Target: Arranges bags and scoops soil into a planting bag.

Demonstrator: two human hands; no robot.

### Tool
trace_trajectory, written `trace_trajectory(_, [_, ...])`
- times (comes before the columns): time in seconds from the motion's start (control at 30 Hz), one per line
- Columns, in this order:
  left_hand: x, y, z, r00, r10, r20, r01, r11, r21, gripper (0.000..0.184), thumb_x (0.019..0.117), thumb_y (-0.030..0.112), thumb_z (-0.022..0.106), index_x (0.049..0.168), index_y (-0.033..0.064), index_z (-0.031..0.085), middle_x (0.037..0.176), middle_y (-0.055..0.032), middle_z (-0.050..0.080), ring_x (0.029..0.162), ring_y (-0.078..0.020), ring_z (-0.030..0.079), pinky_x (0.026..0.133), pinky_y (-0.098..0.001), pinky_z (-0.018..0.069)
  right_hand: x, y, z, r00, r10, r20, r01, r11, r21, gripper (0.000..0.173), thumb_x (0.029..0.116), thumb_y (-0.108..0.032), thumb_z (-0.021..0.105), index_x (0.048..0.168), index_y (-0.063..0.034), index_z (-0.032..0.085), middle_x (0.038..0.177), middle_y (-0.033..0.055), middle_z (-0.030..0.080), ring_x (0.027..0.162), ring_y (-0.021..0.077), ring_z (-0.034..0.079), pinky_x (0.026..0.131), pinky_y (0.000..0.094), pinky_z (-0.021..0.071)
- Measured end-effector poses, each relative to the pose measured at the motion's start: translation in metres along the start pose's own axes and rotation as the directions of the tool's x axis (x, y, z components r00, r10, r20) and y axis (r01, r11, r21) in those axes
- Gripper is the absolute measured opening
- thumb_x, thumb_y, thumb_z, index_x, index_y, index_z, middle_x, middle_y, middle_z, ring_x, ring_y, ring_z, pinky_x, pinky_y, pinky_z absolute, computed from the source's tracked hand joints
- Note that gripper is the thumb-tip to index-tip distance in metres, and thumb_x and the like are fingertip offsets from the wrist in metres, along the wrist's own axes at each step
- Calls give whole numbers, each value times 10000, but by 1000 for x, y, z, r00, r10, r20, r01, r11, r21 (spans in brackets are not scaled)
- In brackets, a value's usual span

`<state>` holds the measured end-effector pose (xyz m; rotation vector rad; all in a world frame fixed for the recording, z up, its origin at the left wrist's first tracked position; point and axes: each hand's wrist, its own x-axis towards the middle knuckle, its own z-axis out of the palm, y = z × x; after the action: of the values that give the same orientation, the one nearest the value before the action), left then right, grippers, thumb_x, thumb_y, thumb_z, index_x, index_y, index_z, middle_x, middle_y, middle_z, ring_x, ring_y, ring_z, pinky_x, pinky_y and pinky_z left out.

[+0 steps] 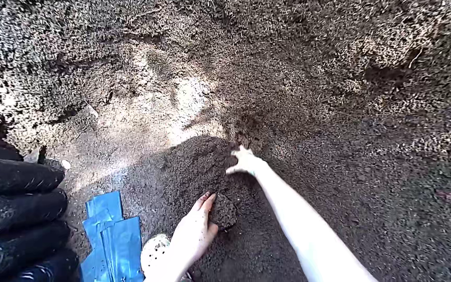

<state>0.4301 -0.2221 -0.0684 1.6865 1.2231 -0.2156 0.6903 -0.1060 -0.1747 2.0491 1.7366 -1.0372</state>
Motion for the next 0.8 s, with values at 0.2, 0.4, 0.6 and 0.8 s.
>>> trace_trajectory(0.2, [6,5,-1,998,-11,65,10,1000,14,779,952,185,659,1635,244,292,1684,-48,297,1460,-260,452,1125,-513,452,-60,2,73,981,6,192,0,999,-33,828,805,-107,821,1549,-124,457,1633,271,277,1445,519,332,1149,658,327])
trace_trajectory(0.4, [2,-16,1,996,91,24,-86,982,-166,787,926,70,640,1632,160,304,1705,-27,258,1549,-161,298,1255,-402,281,-127,-19,29,967,-10,255,-32,987,160,793,865,-142,807,1557,-144,421,1640,253,263,1520,368,288,1222,509,291])
trace_trajectory(0.6, [-6,-19,6,991,125,-43,-132,949,-285,742,919,60,653,1600,107,362,1655,-67,367,1500,-184,395,1236,-420,316,-204,-88,-8,980,-195,37,157,879,450,800,802,-170,862,1497,-65,480,1558,214,397,1421,247,436,1183,364,370])
trace_trajectory(0.8, [-17,-24,3,996,53,-70,-73,946,-316,625,922,119,717,1482,-10,470,1473,-192,538,1377,-292,523,1169,-457,393,-212,-114,32,959,-204,-196,245,946,213,468,966,-190,662,1428,-133,612,1577,169,442,1469,321,407,1214,463,323])
